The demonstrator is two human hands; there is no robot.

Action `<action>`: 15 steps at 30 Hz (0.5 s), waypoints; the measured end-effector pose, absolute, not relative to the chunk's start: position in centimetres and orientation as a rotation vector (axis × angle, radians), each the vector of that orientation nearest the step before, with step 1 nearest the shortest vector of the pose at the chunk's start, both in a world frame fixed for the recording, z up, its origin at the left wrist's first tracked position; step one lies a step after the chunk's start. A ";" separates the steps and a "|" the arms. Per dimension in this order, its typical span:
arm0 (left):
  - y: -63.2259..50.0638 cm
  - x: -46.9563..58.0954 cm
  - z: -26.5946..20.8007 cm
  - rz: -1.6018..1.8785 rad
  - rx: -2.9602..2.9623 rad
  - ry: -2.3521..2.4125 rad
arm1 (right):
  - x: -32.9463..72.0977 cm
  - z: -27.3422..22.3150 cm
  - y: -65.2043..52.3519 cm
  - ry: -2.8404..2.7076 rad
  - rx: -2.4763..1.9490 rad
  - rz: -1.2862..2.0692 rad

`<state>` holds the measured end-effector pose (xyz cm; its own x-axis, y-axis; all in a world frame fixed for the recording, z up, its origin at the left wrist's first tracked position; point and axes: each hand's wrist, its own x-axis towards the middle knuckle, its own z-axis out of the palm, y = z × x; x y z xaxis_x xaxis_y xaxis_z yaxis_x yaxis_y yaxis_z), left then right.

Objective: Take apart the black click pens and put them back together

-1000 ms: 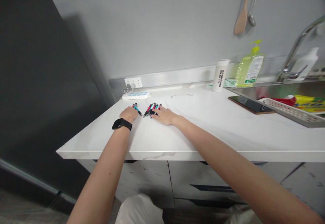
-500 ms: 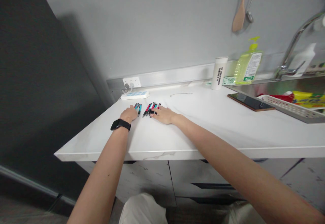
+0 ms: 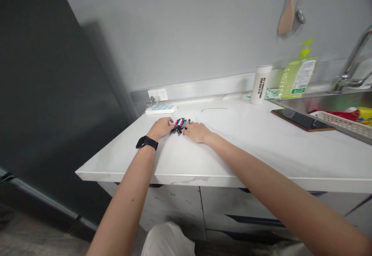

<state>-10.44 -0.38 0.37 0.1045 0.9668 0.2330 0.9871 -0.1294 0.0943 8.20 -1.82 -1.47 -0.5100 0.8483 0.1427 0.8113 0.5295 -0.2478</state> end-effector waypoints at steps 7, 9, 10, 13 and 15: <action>-1.3 -8.9 0.8 -0.297 -2.172 -2.113 | 8.0 -1.5 -2.1 -2.583 -1.285 0.338; -1.4 -8.6 0.8 -0.287 -2.146 -2.106 | 8.0 -1.3 -2.3 -2.577 -1.293 0.362; -1.4 -8.5 0.8 -0.280 -2.142 -2.098 | 8.0 -1.3 -2.4 -2.573 -1.296 0.371; -1.4 -8.3 0.8 -0.258 -2.135 -2.099 | 8.0 -1.3 -2.4 -2.566 -1.294 0.384; -1.3 -8.3 0.7 -0.268 -2.119 -2.101 | 8.0 -1.3 -2.3 -2.563 -1.280 0.377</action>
<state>-8.34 -1.34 0.66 0.0054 0.9737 0.2276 0.9997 -0.0108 0.0224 7.95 -2.26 -1.31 -0.5823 0.8058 0.1075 0.7408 0.5804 -0.3383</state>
